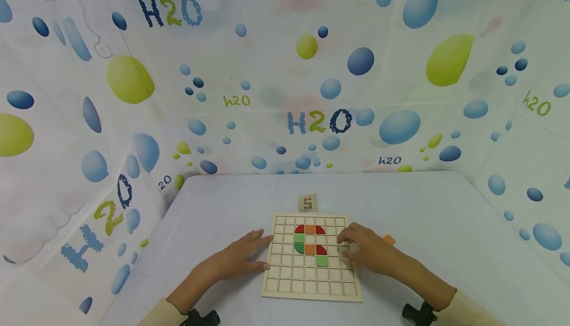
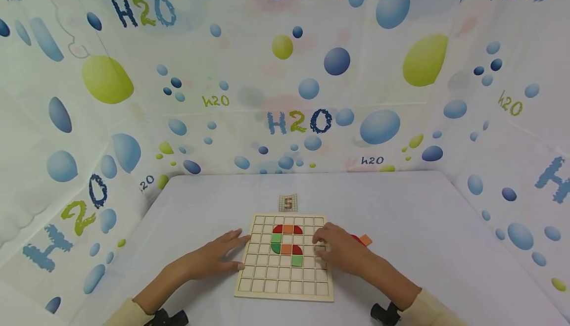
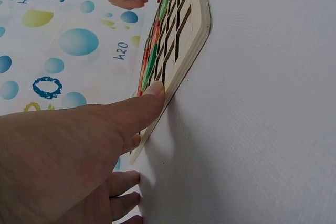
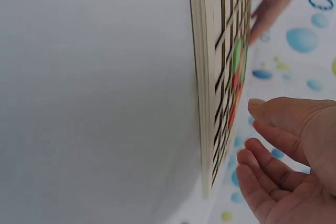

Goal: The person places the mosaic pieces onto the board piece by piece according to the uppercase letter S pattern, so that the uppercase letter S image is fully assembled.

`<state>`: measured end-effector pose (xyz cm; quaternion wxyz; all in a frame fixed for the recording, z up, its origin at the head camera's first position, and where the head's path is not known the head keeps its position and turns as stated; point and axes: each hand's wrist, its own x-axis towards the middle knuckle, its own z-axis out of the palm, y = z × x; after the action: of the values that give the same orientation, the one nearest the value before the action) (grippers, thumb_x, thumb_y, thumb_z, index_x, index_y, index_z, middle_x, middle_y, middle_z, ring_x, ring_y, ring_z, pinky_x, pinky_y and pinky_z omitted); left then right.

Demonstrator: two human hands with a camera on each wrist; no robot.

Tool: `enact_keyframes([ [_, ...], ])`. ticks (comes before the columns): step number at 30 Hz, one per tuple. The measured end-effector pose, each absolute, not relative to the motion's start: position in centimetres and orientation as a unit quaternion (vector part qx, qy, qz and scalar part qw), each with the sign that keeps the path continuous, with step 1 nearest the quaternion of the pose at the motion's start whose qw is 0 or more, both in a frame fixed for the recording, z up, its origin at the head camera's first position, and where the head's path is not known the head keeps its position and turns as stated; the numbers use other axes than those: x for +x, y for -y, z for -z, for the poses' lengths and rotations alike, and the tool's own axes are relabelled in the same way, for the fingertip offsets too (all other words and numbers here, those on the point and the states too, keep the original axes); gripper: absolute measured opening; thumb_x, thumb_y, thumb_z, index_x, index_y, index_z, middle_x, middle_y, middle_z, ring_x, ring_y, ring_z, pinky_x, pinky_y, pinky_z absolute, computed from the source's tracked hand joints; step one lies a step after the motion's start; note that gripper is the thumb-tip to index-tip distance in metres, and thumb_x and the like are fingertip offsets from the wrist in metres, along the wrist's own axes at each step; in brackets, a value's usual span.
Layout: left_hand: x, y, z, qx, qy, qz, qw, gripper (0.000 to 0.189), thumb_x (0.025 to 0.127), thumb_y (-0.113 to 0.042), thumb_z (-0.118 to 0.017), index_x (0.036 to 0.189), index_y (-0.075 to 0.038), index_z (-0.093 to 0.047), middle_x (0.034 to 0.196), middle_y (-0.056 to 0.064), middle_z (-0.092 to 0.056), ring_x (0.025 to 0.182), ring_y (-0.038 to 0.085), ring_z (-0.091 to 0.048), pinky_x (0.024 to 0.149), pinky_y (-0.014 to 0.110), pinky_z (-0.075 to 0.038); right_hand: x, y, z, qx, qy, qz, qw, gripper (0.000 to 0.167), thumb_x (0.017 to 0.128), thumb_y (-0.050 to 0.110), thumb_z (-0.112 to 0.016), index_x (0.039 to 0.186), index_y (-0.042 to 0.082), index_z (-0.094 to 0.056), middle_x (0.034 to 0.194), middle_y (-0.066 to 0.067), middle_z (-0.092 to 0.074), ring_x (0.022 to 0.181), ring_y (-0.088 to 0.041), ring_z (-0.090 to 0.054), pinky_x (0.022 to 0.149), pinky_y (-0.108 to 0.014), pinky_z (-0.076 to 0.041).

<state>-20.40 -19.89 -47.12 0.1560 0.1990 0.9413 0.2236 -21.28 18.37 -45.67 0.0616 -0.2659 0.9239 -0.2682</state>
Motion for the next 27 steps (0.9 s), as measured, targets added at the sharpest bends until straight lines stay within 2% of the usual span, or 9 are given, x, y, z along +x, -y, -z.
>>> enact_keyframes([
  [4, -20.3, 19.8, 47.0, 0.197, -0.942, -0.223, 0.157, 0.077, 0.096, -0.055, -0.072, 0.162, -0.026, -0.044, 0.172, 0.015, -0.03, 0.16, 0.039, -0.026, 0.124, 0.064, -0.032, -21.8, -21.3, 45.2, -0.243, -0.934, 0.261, 0.022, 0.023, 0.095, 0.015, -0.08, 0.115, 0.013, -0.07, 0.107, 0.002, -0.064, 0.1, -0.017, -0.062, 0.087, -0.035, -0.059],
  [6, -20.3, 19.8, 46.9, 0.195, -0.942, -0.222, 0.158, 0.077, 0.096, -0.055, -0.073, 0.162, -0.026, -0.045, 0.172, 0.016, -0.03, 0.16, 0.039, -0.026, 0.123, 0.064, -0.033, -22.0, -22.6, 45.1, -0.216, -0.942, 0.256, 0.018, 0.026, 0.093, 0.015, -0.082, 0.115, 0.011, -0.07, 0.106, -0.001, -0.064, 0.099, -0.019, -0.064, 0.087, -0.037, -0.061],
  [9, -20.3, 19.8, 46.8, 0.193, -0.943, -0.221, 0.16, 0.077, 0.096, -0.055, -0.073, 0.162, -0.026, -0.045, 0.172, 0.016, -0.03, 0.16, 0.039, -0.026, 0.123, 0.064, -0.033, -22.2, -24.3, 45.5, -0.174, -0.954, 0.241, 0.025, 0.026, 0.091, 0.015, -0.085, 0.112, 0.01, -0.07, 0.103, -0.003, -0.064, 0.096, -0.02, -0.063, 0.085, -0.038, -0.062],
  [14, -20.4, 19.8, 46.8, 0.195, -0.942, -0.22, 0.161, 0.077, 0.096, -0.055, -0.073, 0.162, -0.025, -0.044, 0.172, 0.016, -0.03, 0.16, 0.039, -0.026, 0.124, 0.063, -0.033, -22.4, -25.8, 46.3, -0.139, -0.959, 0.238, 0.064, 0.018, 0.092, 0.016, -0.083, 0.104, 0.012, -0.07, 0.092, 0.001, -0.059, 0.087, -0.016, -0.054, 0.075, -0.027, -0.056],
  [22, -20.3, 19.8, 46.8, 0.199, -0.941, -0.222, 0.159, 0.077, 0.097, -0.054, -0.072, 0.162, -0.025, -0.045, 0.172, 0.017, -0.03, 0.16, 0.039, -0.026, 0.123, 0.064, -0.033, -22.6, -26.1, 46.4, -0.147, -0.955, 0.241, 0.086, 0.014, 0.092, 0.014, -0.082, 0.094, 0.016, -0.069, 0.088, 0.002, -0.058, 0.085, -0.015, -0.054, 0.075, -0.029, -0.056],
  [27, -20.3, 19.6, 46.7, 0.192, -0.943, -0.218, 0.162, 0.077, 0.096, -0.054, -0.073, 0.162, -0.026, -0.044, 0.172, 0.015, -0.03, 0.16, 0.038, -0.026, 0.124, 0.063, -0.033, -22.7, -25.8, 46.4, -0.158, -0.96, 0.226, 0.054, 0.02, 0.091, 0.014, -0.083, 0.104, 0.012, -0.068, 0.097, -0.001, -0.06, 0.091, -0.017, -0.056, 0.078, -0.032, -0.059],
])
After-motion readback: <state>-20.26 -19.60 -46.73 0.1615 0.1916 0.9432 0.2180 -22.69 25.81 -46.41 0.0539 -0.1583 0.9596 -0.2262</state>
